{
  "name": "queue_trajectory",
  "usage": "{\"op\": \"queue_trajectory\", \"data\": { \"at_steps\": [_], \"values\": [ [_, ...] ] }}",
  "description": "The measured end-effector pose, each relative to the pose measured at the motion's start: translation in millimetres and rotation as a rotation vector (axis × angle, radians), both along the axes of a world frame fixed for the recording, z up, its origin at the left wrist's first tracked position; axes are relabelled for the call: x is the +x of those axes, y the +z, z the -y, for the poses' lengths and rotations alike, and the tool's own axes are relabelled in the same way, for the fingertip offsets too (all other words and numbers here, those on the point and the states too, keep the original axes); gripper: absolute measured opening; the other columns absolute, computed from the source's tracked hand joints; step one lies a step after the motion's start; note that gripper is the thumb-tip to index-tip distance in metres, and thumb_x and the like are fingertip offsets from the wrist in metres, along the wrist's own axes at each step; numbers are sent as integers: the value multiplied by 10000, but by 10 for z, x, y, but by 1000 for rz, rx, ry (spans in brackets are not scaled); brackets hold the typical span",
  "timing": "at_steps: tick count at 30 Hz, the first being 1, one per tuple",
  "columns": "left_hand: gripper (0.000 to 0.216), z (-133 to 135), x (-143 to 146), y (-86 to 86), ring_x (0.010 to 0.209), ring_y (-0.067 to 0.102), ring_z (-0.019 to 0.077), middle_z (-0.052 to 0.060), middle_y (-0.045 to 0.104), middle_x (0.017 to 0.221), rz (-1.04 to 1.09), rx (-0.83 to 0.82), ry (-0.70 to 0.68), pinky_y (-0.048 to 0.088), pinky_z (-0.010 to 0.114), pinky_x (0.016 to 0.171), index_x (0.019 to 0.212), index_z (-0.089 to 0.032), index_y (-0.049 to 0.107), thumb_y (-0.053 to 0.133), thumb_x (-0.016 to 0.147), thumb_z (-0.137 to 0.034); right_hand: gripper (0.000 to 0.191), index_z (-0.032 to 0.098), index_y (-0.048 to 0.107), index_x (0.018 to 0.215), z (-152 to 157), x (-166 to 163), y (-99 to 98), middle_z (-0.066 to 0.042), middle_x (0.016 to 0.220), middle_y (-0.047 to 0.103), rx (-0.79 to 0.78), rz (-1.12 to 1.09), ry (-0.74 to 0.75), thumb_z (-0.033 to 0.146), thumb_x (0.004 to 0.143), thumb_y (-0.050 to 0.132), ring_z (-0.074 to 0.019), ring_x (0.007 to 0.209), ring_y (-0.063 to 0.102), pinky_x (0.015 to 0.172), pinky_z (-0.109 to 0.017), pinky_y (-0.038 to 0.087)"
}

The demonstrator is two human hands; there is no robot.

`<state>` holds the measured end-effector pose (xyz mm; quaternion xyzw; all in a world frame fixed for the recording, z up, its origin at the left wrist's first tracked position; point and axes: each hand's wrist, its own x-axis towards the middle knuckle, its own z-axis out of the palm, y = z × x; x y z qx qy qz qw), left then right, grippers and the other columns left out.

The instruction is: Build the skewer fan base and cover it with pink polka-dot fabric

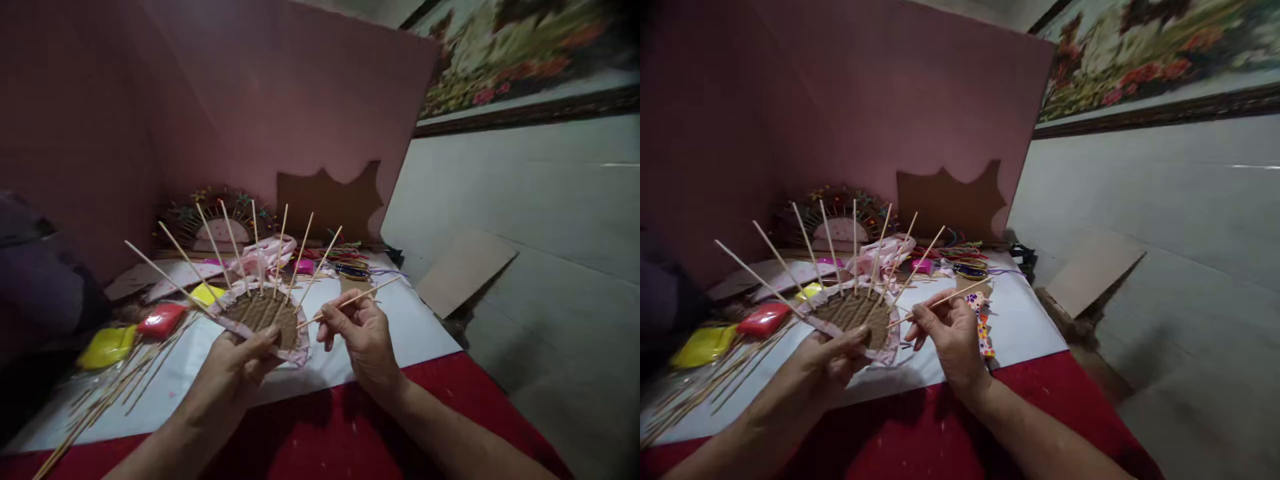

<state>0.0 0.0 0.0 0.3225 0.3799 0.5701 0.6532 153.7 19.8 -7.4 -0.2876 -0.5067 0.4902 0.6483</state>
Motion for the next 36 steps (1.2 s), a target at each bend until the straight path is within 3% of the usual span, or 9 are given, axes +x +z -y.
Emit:
{"op": "queue_trajectory", "data": {
  "at_steps": [2,7,13,15,20,27,36],
  "values": [
    [33,7,-5,14,696,606,143,55,670,761,9,-11,27,514,256,638,656,-114,652,663,660,-144,164,163,491,738,-1,8,-7,15,602,641,9,6,4,226,766,639,-101,442,579,396,-200,450],
    [162,18,-16,21,548,554,94,2,591,545,54,-27,38,499,216,558,498,-118,589,708,608,-129,140,161,509,749,-17,20,-34,0,624,649,21,9,14,224,779,630,-109,472,592,399,-200,454],
    [61,23,-30,3,713,595,120,49,657,766,33,-2,-16,494,221,645,671,-113,661,681,658,-169,142,156,506,755,-31,21,-57,15,595,636,8,-15,25,204,776,638,-100,457,588,393,-188,455],
    [92,19,-32,-9,740,597,140,62,656,794,16,15,-28,499,253,667,649,-109,653,677,665,-197,145,156,503,755,-30,22,-57,15,601,639,5,-24,29,199,774,640,-100,455,588,386,-185,452],
    [106,3,-31,-40,689,591,141,53,648,751,1,39,-15,497,266,633,610,-118,635,685,654,-201,146,156,499,759,-30,25,-51,17,581,636,-2,-27,29,198,777,638,-99,450,587,387,-183,452],
    [114,15,-26,-17,762,599,173,100,661,925,-30,56,-48,496,308,683,739,-114,671,647,694,-216,167,162,484,761,-32,8,-57,21,593,636,-16,-29,8,203,768,645,-101,432,585,371,-189,455],
    [139,14,-38,-54,626,565,114,34,630,642,-18,44,-57,469,226,604,577,-129,643,645,699,-195,192,169,471,760,-73,-3,-103,17,603,637,-49,-39,7,213,749,658,-109,436,583,356,-196,454]
  ]
}}
